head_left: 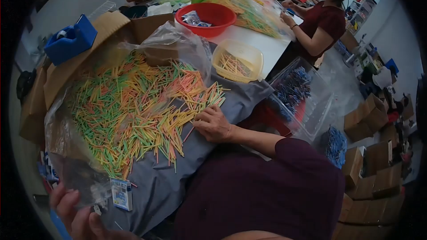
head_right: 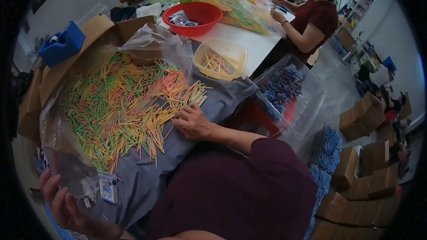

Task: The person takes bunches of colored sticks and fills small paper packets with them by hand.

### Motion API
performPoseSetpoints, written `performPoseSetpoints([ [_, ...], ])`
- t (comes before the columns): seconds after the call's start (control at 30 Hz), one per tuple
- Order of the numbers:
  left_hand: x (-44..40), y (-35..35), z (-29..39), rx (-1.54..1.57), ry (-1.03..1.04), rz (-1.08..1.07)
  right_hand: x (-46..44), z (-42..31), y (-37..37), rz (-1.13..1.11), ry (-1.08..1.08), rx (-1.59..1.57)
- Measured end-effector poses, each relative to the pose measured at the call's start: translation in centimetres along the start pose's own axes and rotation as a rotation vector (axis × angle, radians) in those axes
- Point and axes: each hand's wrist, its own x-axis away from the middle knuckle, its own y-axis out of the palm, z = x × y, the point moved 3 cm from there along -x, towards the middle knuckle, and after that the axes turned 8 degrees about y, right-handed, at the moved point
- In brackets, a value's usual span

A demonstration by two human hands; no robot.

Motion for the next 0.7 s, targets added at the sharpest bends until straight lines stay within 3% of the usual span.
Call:
performPoseSetpoints([
  [0.13,-2.7,1.1,0.5,0.053,0.144,0.07,0.2,0.0,0.3,-0.024,-0.007,0.008],
  [0.5,-6.3,0.0,2.5,0.1,0.287,0.233,0.4,0.1,0.3,-0.003,-0.067,-0.04],
  [0.63,-7.5,-0.5,3.5,0.089,0.323,0.261,-1.3,-0.8,-1.3,0.073,-0.185,-0.116],
  [0.7,-7.8,-0.6,3.9,0.081,0.327,0.264,-3.2,-2.1,-3.5,0.222,-0.224,-0.156],
])
